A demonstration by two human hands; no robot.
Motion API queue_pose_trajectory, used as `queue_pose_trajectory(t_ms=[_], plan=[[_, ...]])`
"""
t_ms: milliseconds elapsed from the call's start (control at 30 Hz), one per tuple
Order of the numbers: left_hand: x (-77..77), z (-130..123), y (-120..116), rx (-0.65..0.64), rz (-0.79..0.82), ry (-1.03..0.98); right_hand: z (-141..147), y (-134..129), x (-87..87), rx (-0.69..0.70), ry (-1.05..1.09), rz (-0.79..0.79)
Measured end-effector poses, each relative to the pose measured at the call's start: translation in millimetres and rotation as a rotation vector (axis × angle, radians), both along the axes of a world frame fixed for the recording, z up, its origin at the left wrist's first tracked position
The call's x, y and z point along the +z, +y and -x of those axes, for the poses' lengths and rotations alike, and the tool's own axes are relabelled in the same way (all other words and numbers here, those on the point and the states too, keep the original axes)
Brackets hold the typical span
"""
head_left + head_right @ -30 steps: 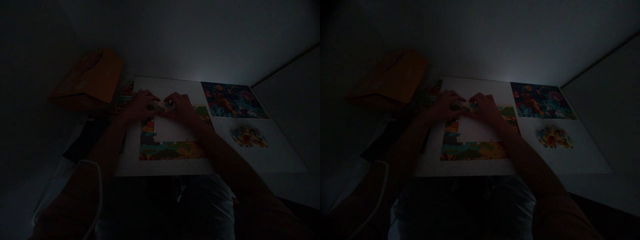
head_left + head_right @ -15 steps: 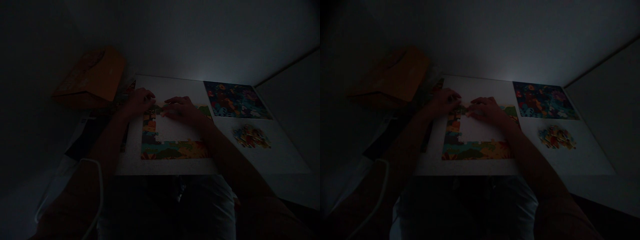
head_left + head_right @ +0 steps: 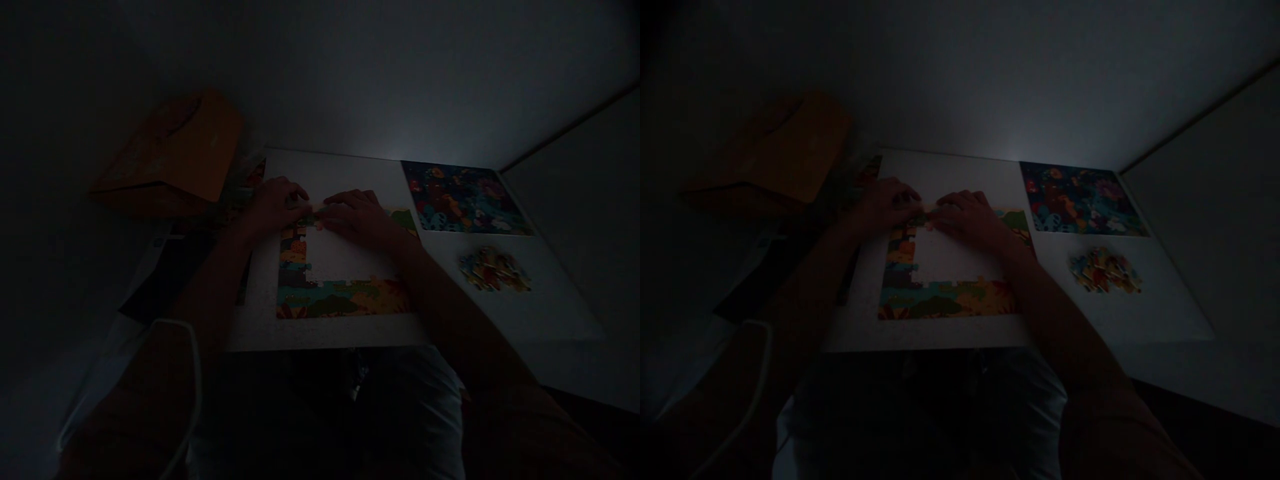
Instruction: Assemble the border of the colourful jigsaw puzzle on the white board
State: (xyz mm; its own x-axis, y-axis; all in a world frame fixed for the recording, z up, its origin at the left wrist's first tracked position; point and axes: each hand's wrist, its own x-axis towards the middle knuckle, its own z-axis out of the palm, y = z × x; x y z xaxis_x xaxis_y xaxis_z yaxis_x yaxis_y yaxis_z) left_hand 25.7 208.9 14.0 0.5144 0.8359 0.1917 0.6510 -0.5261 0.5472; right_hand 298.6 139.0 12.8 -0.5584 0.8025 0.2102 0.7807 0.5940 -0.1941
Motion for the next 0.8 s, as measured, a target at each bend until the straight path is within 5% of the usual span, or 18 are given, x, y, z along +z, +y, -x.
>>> queue_pose_trajectory(t_ms=[233,400,533,633,700,800], plan=[[-9.2,-0.7,12.1,0.008,-0.012,-0.012,3.9,-4.9,18.2,-0.04,-0.185,-0.03],[-5.9,0.0,8.6,-0.006,-0.007,0.036,0.4,-28.9,75.9,-0.105,-0.12,-0.07],[-3.0,-0.2,5.1,0.008,-0.062,0.04,-49.3,-80.5,112.4,-0.165,-0.028,-0.058],[-1.8,-0.9,5.3,0.044,-0.065,0.08,-121.7,-131.0,93.2,-0.393,0.079,-0.088],[2.6,-3.0,3.7,0.063,-0.082,0.133,-171.9,-163.6,61.2,-0.569,0.144,-0.16],[15.7,-10.0,-4.2,0.087,-0.082,0.223,-227.8,-203.7,9.4,-0.654,0.043,-0.07]])
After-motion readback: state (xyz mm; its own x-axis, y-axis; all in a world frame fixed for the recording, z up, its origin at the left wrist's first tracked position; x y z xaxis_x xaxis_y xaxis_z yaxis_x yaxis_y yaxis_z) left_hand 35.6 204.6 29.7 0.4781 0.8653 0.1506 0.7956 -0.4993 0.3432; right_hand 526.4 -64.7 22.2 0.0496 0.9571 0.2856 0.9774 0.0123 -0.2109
